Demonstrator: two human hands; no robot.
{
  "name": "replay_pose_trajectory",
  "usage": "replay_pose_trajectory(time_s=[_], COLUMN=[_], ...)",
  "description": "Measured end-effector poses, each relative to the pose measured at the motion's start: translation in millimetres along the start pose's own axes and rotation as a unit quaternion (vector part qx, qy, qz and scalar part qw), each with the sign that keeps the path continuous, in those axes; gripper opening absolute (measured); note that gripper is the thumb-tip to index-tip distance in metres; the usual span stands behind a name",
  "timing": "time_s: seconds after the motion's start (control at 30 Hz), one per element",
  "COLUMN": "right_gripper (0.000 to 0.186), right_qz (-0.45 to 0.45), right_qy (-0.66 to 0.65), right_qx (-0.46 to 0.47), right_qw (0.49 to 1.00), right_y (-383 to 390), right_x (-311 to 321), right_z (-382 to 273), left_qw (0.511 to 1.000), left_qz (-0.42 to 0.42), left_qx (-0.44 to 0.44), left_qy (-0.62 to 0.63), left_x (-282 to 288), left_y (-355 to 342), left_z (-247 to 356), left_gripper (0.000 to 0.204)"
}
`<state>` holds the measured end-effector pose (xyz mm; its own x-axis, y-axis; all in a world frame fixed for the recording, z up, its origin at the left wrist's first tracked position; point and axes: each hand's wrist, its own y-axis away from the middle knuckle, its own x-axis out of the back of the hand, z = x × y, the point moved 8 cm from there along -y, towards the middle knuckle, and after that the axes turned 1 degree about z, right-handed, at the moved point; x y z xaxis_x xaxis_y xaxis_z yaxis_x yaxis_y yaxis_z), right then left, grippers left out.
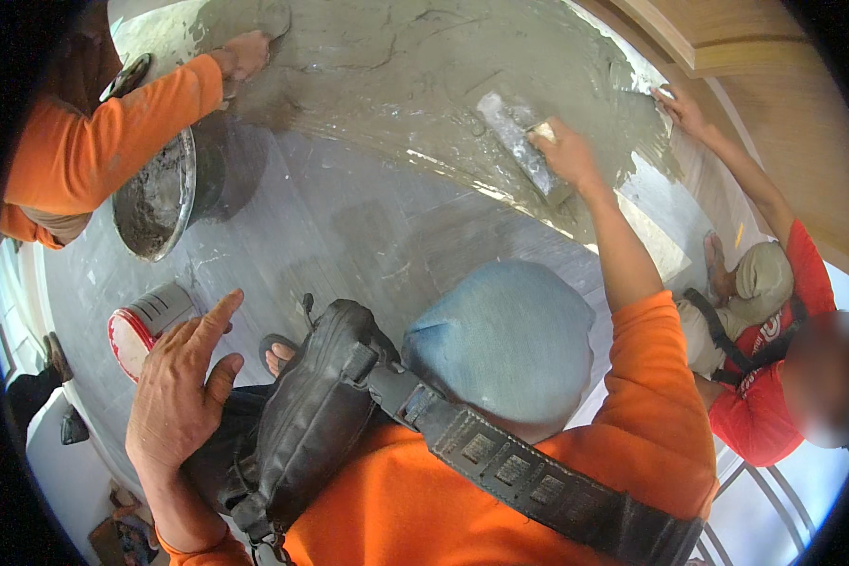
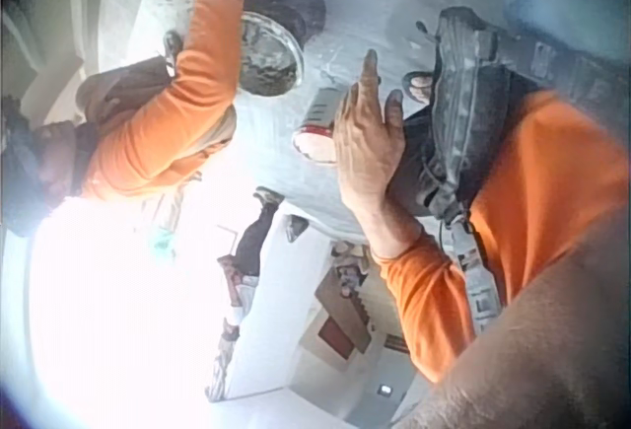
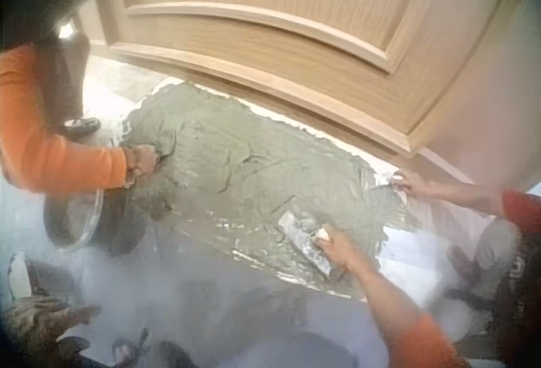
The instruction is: The person spreads wet cement on a floor using a trowel, smoothing the surface in broad strokes. Another worker nearby scoops cement from a bucket and applies it to the floor as well.
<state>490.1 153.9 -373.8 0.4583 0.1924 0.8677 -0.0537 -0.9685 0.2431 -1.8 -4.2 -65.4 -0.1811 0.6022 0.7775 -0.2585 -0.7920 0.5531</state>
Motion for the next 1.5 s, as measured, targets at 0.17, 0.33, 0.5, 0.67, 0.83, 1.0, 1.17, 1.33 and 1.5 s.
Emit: replay_pose_trajectory(time_s=[0.17,0.33,0.5,0.67,0.83,1.0,1.17,1.33,1.5], right_gripper=[0.055,0.047,0.052,0.051,0.045,0.043,0.038,0.029,0.030], right_qz=[-0.080,-0.175,-0.218,-0.147,-0.187,-0.114,-0.113,-0.159,-0.161], right_qy=[-0.105,-0.094,-0.055,-0.038,-0.186,-0.013,0.210,0.261,0.271], right_qx=[0.013,0.101,0.153,0.213,0.129,0.136,0.129,0.208,0.379], right_qw=[0.991,0.975,0.962,0.965,0.956,0.984,0.963,0.929,0.870], right_y=[-8.8,-14.4,-11.2,-33.2,-23.3,-2.1,17.1,11.5,-46.4], right_x=[-30.5,-68.4,-82.6,-86.4,-38.9,27.6,35.2,16.1,-1.2], right_z=[-52.2,-133.4,-187.3,-192.8,-171.3,-96.9,11.2,17.7,-30.8], left_qw=[1.000,0.999,1.000,1.000,1.000,1.000,0.999,0.997,0.997], left_qz=[-0.011,-0.026,-0.017,-0.012,-0.010,-0.009,-0.013,-0.030,-0.040], left_qx=[0.004,0.024,0.012,0.012,0.022,0.019,0.034,0.069,0.067], left_qy=[-0.004,-0.013,-0.012,-0.016,-0.007,-0.016,-0.020,-0.016,-0.018], left_x=[-1.5,-3.7,-5.1,-5.5,-7.7,-8.2,-7.6,-11.6,-7.7], left_y=[-5.6,-5.8,-7.2,-8.5,-5.1,-8.4,1.6,-5.9,-8.1], left_z=[4.6,8.3,11.4,12.3,5.6,1.3,-1.9,-5.9,4.1], left_gripper=[0.061,0.061,0.061,0.062,0.062,0.063,0.064,0.065,0.065])
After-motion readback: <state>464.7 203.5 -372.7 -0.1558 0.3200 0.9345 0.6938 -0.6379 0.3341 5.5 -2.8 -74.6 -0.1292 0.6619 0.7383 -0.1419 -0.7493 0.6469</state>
